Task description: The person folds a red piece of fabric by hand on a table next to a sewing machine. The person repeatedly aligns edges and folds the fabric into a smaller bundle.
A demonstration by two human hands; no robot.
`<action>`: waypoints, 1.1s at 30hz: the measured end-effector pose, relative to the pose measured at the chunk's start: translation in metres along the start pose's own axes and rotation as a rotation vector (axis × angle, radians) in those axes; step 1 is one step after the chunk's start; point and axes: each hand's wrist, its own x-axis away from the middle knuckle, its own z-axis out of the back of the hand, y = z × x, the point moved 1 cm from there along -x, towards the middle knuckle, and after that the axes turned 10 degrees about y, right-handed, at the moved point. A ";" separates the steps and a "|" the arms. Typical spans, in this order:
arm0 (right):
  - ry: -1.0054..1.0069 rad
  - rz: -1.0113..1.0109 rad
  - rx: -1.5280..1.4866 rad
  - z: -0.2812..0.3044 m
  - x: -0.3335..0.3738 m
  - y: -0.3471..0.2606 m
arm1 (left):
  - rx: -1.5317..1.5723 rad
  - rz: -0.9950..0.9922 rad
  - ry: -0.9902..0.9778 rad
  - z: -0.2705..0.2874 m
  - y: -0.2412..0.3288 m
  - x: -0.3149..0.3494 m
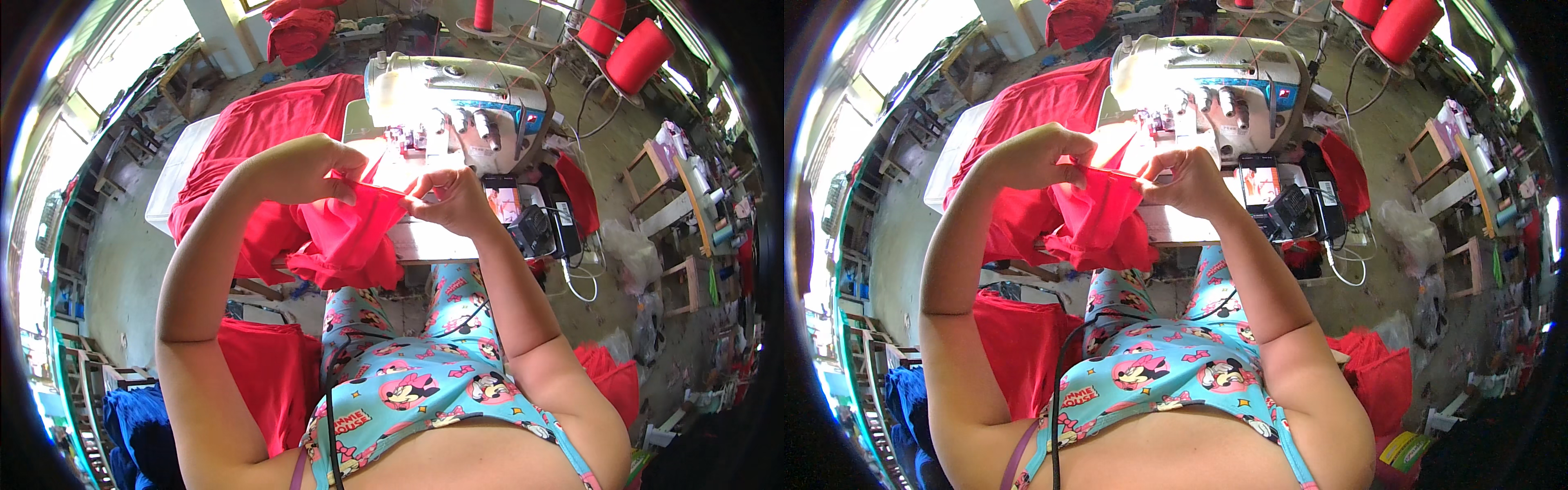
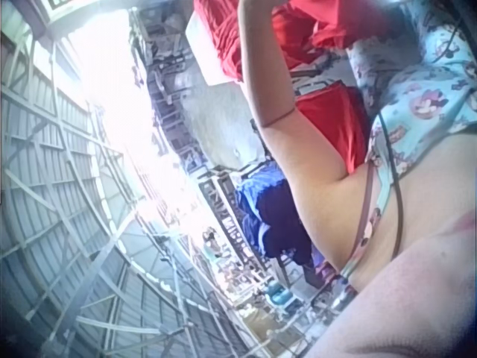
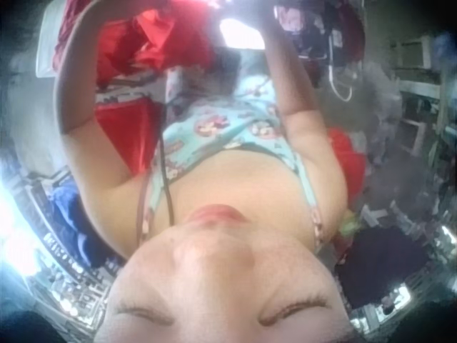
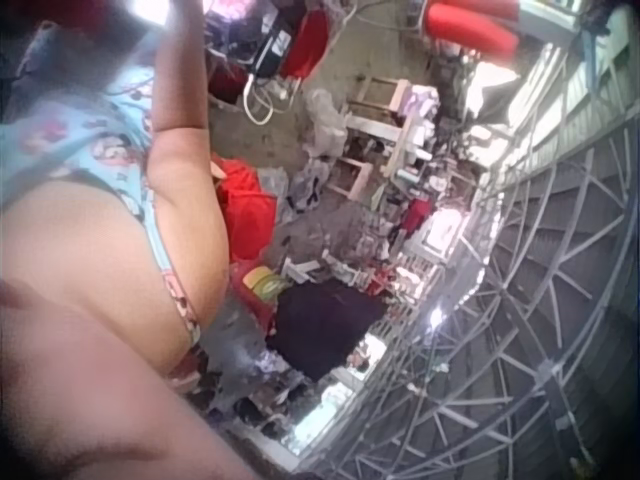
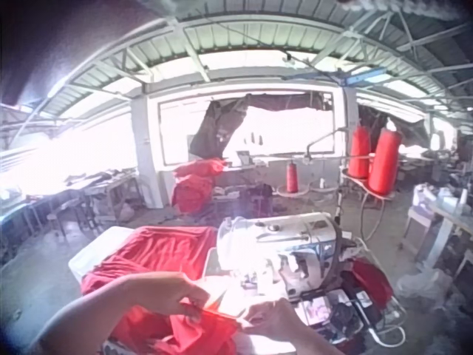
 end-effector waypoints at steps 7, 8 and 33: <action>0.019 0.119 -0.028 -0.009 -0.003 -0.006 | -0.054 -0.063 0.070 -0.018 0.015 0.007; 0.011 0.122 -0.009 -0.011 -0.004 -0.010 | -0.061 -0.170 0.249 -0.030 0.020 0.007; -0.149 0.423 0.431 -0.103 -0.014 0.095 | -0.162 -0.260 0.292 -0.059 -0.001 0.032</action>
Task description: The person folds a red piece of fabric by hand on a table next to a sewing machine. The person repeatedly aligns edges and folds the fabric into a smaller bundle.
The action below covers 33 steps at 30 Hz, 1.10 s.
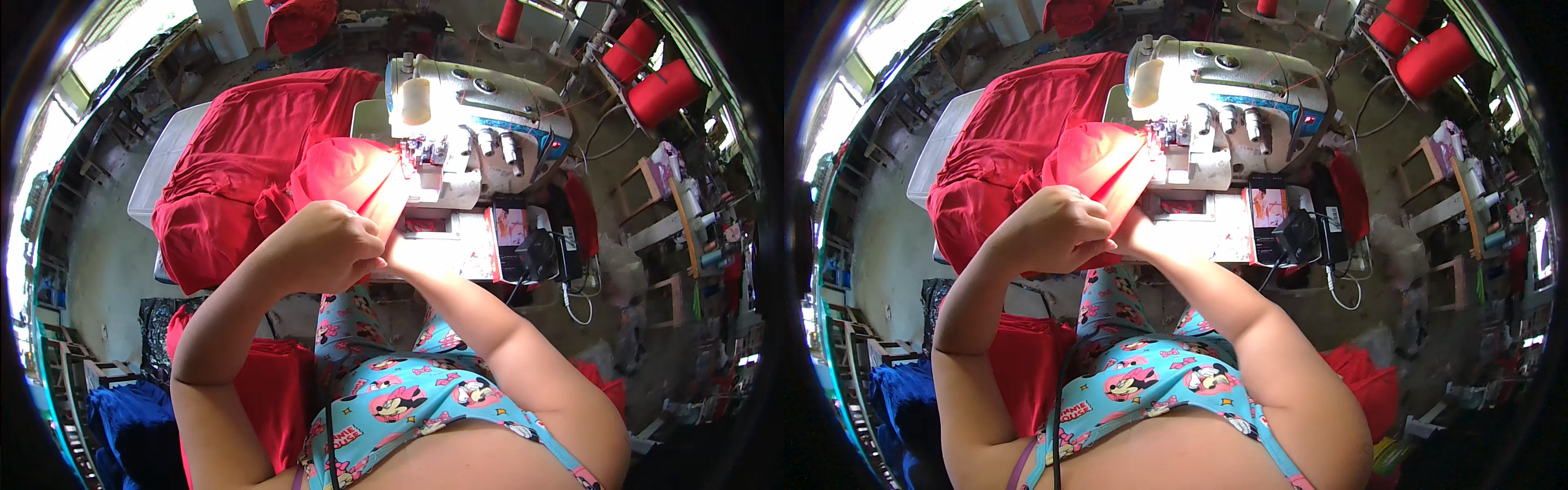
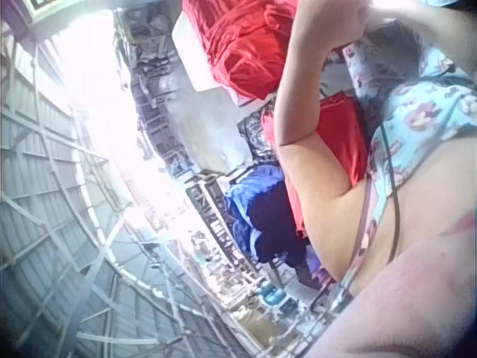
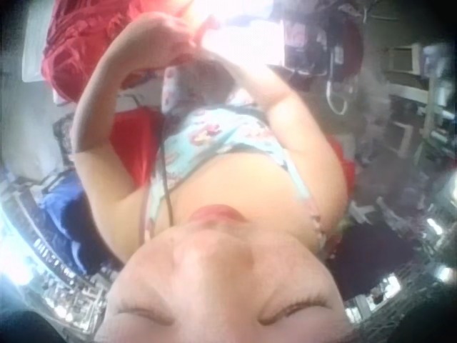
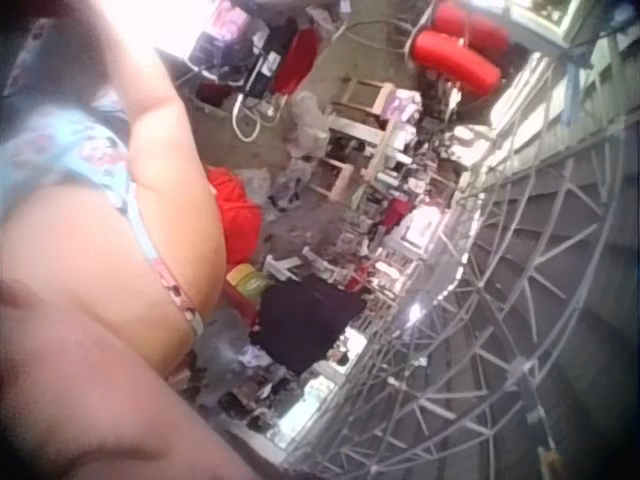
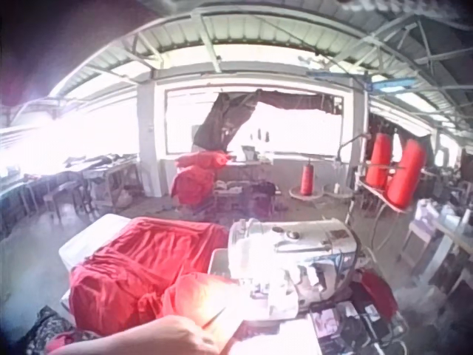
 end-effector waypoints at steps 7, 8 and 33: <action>0.532 -0.289 0.004 0.069 -0.002 0.021 | 0.091 0.024 0.041 0.045 -0.026 -0.040; 0.558 -0.397 -0.173 0.064 -0.012 0.012 | 0.013 0.066 0.015 0.055 -0.034 -0.046; 0.658 -0.067 0.247 0.064 0.020 0.026 | -0.446 0.049 0.251 -0.071 -0.032 -0.049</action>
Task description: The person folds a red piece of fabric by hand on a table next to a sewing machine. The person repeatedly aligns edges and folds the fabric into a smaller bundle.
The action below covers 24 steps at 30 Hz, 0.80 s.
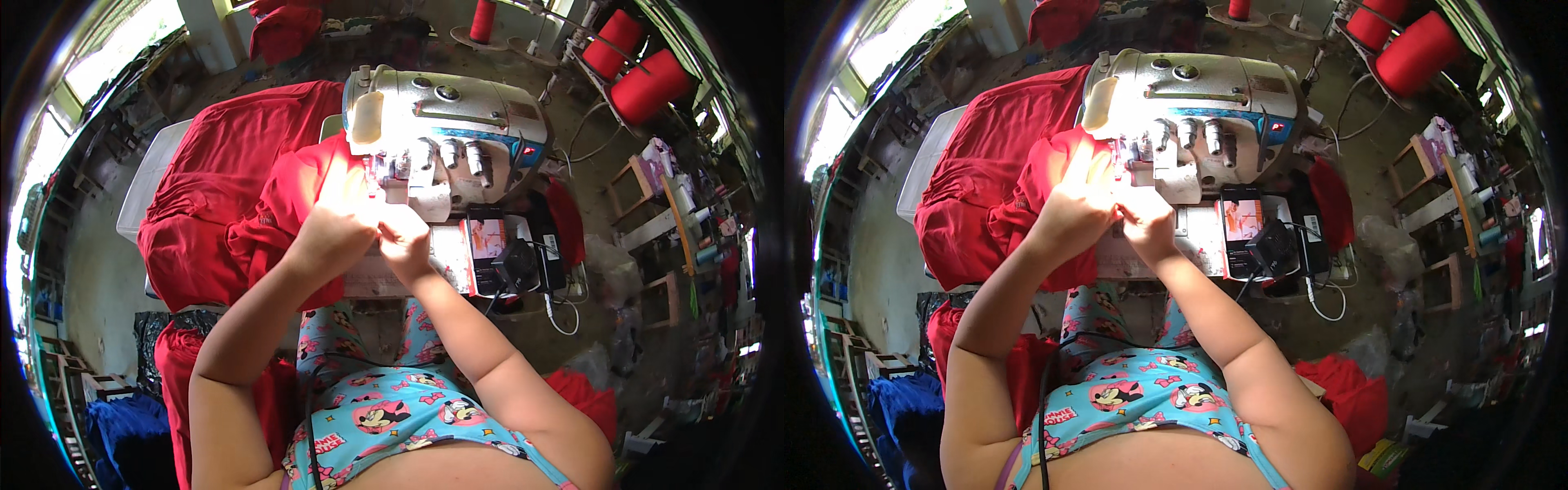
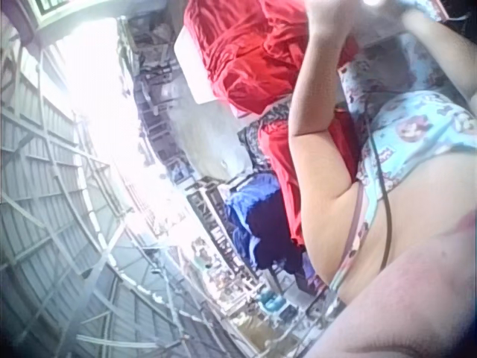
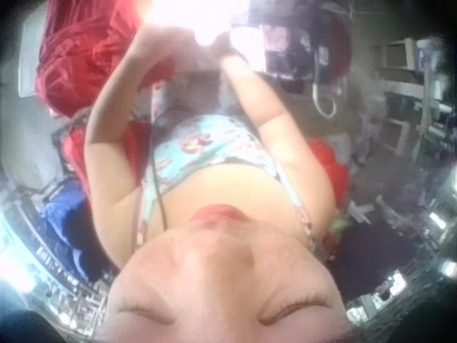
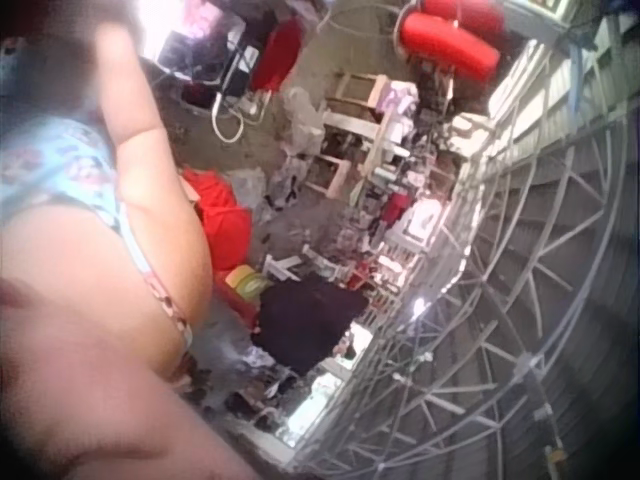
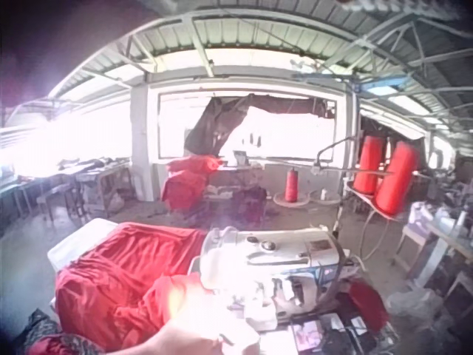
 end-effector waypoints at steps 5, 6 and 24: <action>0.118 0.060 0.162 -0.001 -0.012 -0.006 | 0.051 0.005 0.135 -0.012 -0.025 -0.005; 0.188 0.017 0.279 -0.001 -0.008 -0.015 | 0.081 0.055 0.149 -0.018 -0.032 -0.004; -0.514 -0.320 0.028 -0.005 0.060 -0.041 | -0.335 0.286 -0.129 -0.034 0.047 0.008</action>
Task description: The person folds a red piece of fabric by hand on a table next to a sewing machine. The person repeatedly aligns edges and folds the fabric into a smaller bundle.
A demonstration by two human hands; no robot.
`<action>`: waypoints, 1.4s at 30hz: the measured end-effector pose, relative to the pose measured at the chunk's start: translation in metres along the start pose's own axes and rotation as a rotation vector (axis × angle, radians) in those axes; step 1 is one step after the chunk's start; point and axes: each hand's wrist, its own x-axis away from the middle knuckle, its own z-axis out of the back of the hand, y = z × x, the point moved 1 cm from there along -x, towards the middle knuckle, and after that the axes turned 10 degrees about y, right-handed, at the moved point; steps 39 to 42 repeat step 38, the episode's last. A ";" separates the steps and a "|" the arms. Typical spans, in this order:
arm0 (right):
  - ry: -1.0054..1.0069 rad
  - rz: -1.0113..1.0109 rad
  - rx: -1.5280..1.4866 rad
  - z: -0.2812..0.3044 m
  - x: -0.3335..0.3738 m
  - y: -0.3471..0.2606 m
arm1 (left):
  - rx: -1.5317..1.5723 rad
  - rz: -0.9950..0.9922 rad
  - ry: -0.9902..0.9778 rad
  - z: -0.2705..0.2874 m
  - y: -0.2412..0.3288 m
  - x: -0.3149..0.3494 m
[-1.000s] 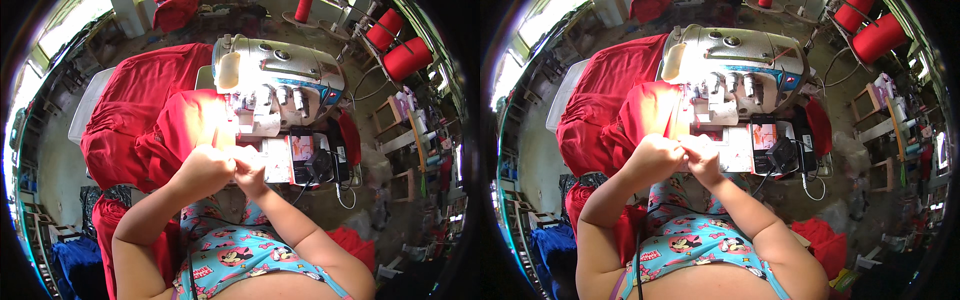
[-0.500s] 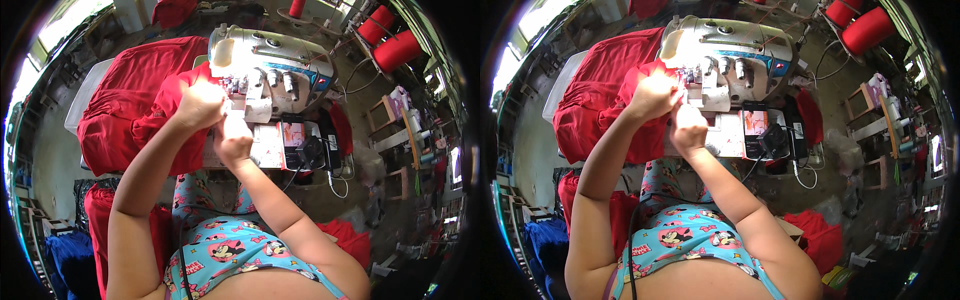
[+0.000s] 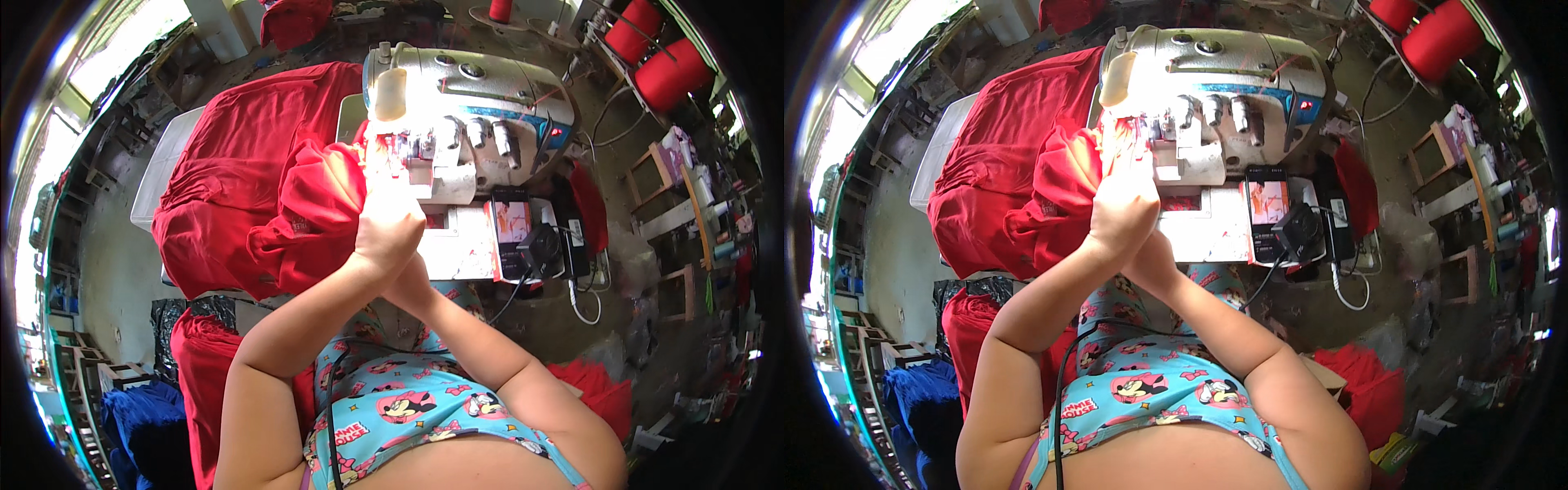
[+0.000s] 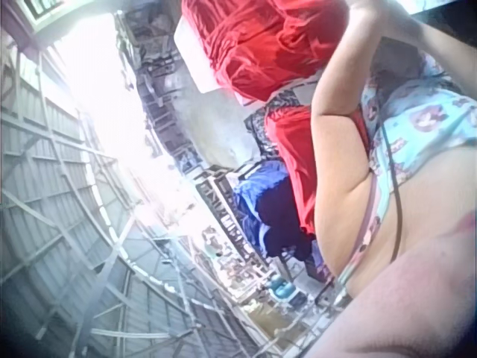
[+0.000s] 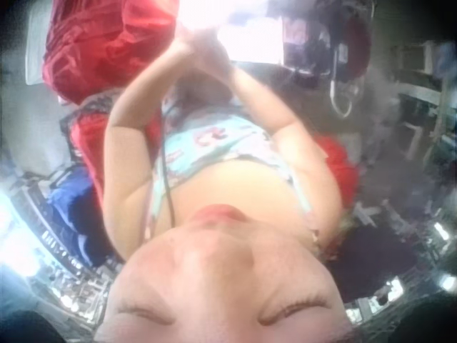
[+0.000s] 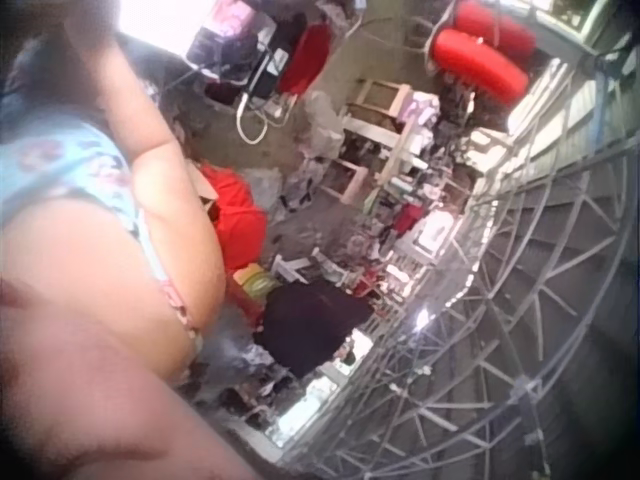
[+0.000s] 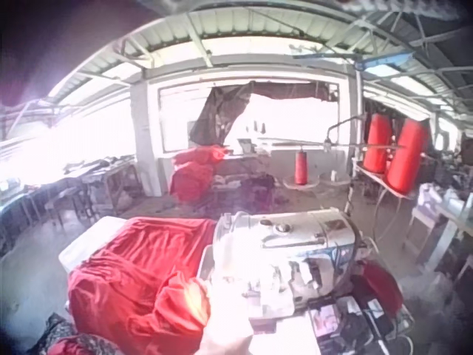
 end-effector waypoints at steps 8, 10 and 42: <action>0.198 0.146 0.212 0.030 0.001 0.007 | 0.402 0.415 0.148 0.018 -0.095 0.006; 0.161 0.088 0.192 0.035 -0.002 0.002 | 0.466 0.487 -0.113 -0.041 -0.107 0.075; -1.058 0.210 0.836 0.039 -0.054 -0.090 | 0.226 -0.486 -0.285 0.137 -0.130 -0.005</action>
